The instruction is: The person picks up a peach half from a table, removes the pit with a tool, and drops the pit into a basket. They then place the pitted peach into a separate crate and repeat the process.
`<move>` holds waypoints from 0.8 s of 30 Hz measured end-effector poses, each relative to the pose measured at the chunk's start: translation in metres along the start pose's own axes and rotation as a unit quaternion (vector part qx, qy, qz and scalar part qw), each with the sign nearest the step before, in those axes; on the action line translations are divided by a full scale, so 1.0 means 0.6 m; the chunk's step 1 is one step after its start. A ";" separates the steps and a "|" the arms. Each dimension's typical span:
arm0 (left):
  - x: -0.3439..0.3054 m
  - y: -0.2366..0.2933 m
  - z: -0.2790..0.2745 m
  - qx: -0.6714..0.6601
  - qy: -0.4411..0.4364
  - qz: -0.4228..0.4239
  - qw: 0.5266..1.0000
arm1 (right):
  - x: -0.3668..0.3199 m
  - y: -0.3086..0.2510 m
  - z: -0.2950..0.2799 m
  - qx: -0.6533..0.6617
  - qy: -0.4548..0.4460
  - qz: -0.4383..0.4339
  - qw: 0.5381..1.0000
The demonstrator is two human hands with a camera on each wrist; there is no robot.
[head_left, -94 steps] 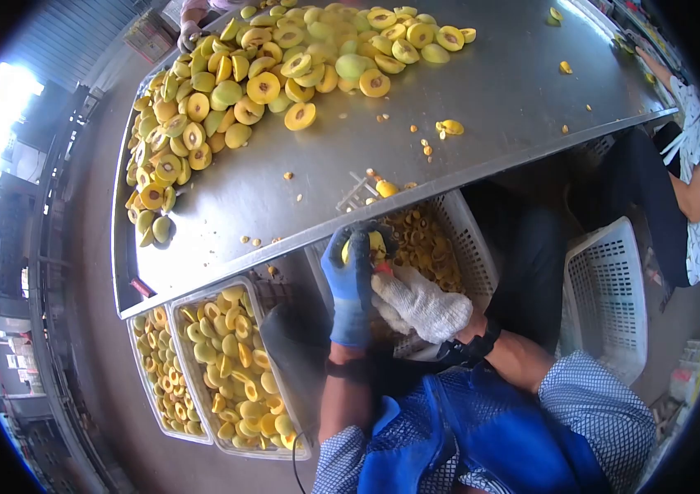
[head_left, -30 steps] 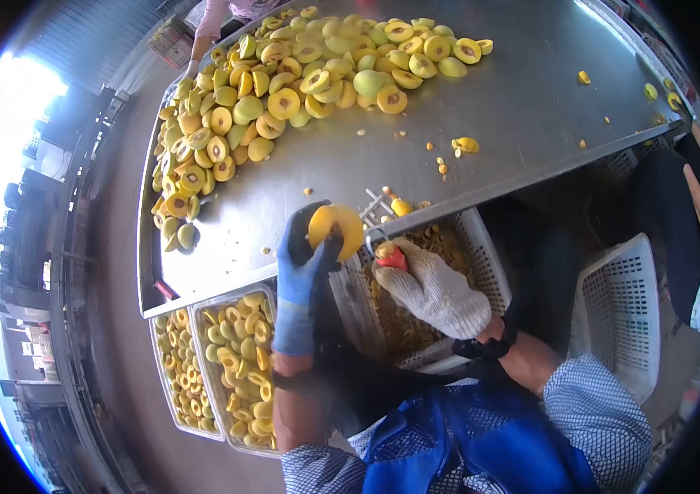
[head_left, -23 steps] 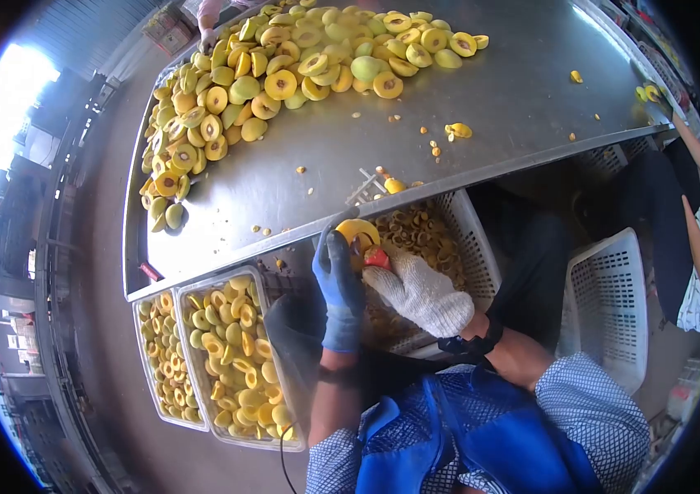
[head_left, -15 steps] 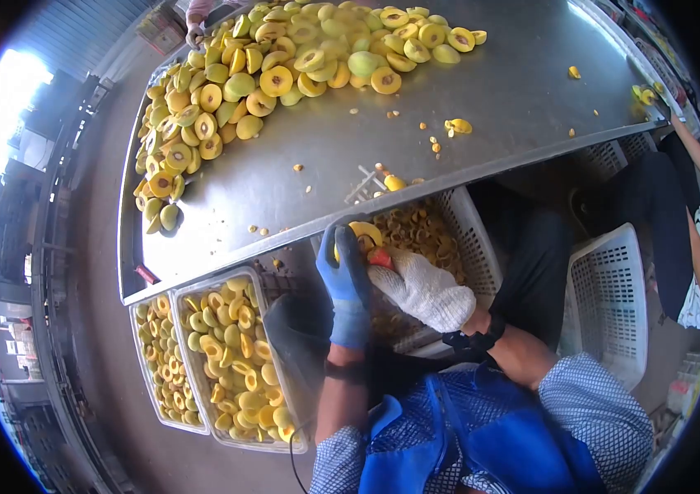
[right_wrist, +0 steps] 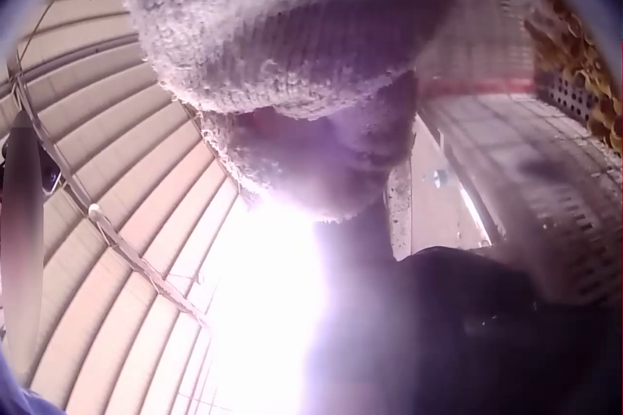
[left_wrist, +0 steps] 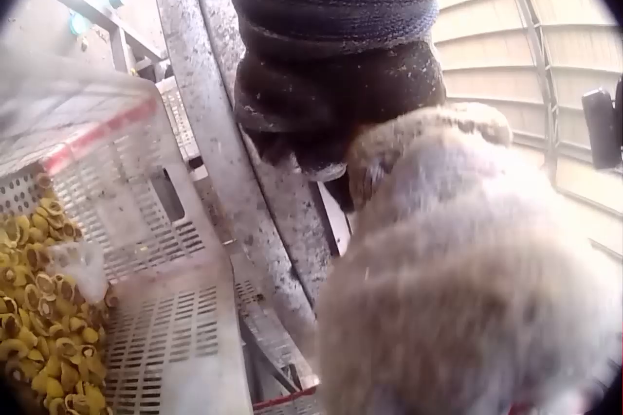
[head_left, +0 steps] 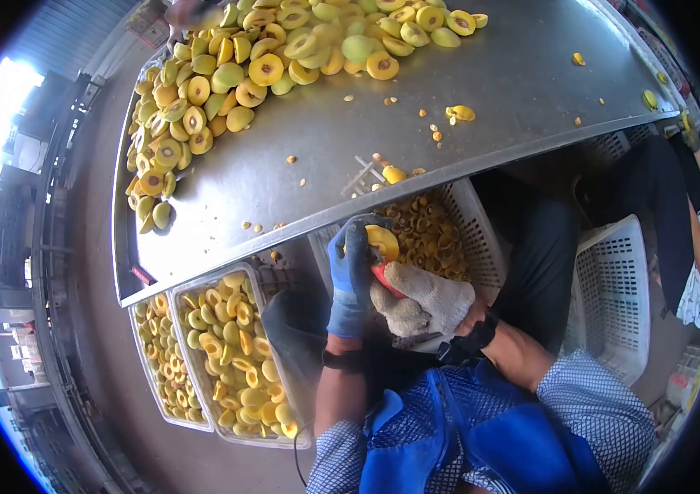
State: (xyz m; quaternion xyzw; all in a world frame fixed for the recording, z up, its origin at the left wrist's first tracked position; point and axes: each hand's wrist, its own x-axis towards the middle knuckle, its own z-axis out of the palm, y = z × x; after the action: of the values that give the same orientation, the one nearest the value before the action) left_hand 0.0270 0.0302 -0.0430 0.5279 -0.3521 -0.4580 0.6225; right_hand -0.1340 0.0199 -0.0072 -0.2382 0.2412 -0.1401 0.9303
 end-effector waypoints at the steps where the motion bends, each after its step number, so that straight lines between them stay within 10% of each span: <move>1: -0.004 -0.002 0.006 -0.061 0.009 -0.023 0.998 | -0.001 0.003 -0.003 0.006 -0.007 -0.006 1.000; 4: -0.015 -0.003 0.008 -0.152 0.050 -0.095 0.983 | -0.006 0.007 -0.018 -0.018 -0.042 -0.020 0.999; 9: -0.050 0.125 -0.059 0.226 0.099 0.011 0.969 | -0.026 0.004 -0.058 -0.140 -0.021 0.000 0.990; 15: -0.098 0.274 -0.249 0.793 -0.023 -0.042 0.607 | -0.044 -0.016 -0.092 -0.092 0.046 0.048 0.994; 19: 0.091 0.296 -0.169 0.663 -0.022 0.069 0.745 | 0.003 -0.004 -0.086 -0.219 0.106 0.004 0.970; 24: 0.450 0.258 -0.053 0.658 -0.013 0.271 0.702 | 0.008 0.002 -0.132 -0.134 0.110 0.030 0.984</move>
State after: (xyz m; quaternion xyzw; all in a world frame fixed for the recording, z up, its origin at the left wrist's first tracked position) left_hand 0.1768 -0.2099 0.0905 0.6793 -0.6998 0.0721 0.2090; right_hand -0.1709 -0.0108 -0.0705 -0.3370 0.3656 -0.1040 0.8614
